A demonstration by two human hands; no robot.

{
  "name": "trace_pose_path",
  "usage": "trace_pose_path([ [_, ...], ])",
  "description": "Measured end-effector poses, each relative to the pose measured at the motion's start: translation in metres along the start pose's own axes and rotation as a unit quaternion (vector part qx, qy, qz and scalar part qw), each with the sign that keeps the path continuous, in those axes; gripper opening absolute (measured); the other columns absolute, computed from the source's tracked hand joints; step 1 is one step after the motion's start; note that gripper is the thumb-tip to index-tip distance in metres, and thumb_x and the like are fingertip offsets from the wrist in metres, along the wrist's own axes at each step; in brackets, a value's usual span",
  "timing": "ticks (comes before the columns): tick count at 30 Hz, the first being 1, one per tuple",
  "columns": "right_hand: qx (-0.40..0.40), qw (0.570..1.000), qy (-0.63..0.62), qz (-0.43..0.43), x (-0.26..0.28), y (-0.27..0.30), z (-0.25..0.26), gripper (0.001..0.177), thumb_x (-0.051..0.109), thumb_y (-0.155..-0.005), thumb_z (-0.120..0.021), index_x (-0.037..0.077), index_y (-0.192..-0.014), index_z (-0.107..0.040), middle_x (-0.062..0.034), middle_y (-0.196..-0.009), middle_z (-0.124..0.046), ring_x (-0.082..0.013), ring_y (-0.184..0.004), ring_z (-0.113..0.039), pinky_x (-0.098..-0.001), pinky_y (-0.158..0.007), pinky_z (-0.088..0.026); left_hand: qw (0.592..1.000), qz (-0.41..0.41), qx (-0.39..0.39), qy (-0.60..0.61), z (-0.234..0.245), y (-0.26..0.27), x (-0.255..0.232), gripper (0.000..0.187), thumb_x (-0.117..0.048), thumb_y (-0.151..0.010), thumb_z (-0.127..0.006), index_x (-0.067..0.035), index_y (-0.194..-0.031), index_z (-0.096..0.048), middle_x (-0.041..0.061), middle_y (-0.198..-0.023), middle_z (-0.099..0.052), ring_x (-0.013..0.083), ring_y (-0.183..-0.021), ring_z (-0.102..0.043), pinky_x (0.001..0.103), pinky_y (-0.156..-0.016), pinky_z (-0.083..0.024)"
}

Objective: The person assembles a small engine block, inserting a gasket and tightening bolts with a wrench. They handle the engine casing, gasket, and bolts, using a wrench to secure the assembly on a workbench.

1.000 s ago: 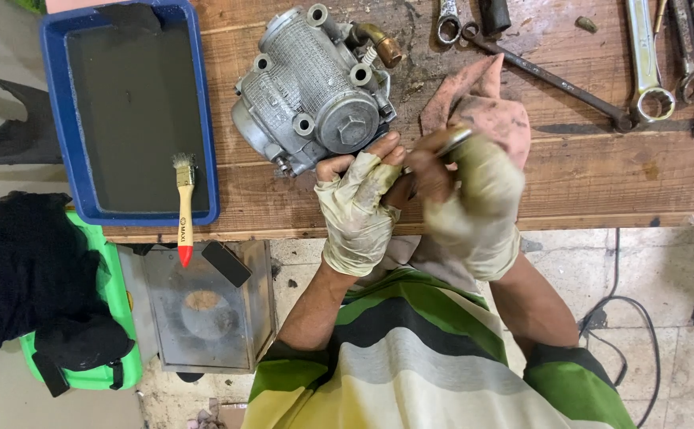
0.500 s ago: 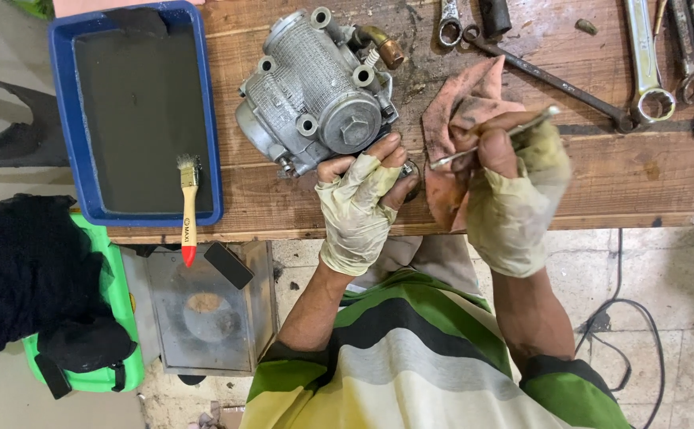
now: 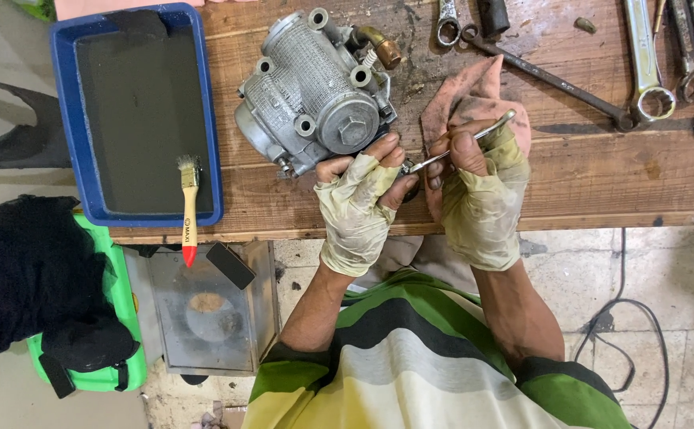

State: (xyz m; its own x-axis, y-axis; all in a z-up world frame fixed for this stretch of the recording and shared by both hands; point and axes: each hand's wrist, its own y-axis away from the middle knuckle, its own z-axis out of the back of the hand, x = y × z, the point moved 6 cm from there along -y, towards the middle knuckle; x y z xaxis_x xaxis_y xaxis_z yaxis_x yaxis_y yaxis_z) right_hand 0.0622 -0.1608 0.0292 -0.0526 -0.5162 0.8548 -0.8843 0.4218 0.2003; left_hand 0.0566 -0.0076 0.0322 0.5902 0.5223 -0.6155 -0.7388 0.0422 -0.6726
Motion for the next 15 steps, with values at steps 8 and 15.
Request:
trace_pose_path([
  [8, 0.012, 0.986, -0.117, -0.120, -0.049, -0.019, 0.030, 0.011, 0.006, -0.097, -0.066, -0.004, -0.098, -0.060, -0.0246, -0.080, -0.069, -0.0265, -0.056, -0.071, -0.0295, -0.045, -0.060, 1.000, -0.004, -0.005, -0.010, 0.001, -0.004, -0.006, 0.034, -0.022, -0.091, -0.085, -0.019, -0.124, -0.075, 0.001, -0.128, -0.075, 0.0161, -0.110, -0.075, 0.026, -0.097, -0.044],
  [15, 0.194, 0.907, 0.241, 0.285, 0.024, -0.011, -0.008, 0.008, -0.002, -0.102, -0.066, -0.005, -0.096, -0.061, -0.0234, -0.085, -0.072, -0.0254, -0.057, -0.062, -0.0332, -0.048, -0.052, 1.000, 0.006, 0.010, -0.007, -0.001, 0.001, -0.002, 0.032, -0.026, -0.095, -0.080, -0.021, -0.126, -0.074, -0.001, -0.130, -0.074, 0.0148, -0.113, -0.074, 0.026, -0.099, -0.043],
])
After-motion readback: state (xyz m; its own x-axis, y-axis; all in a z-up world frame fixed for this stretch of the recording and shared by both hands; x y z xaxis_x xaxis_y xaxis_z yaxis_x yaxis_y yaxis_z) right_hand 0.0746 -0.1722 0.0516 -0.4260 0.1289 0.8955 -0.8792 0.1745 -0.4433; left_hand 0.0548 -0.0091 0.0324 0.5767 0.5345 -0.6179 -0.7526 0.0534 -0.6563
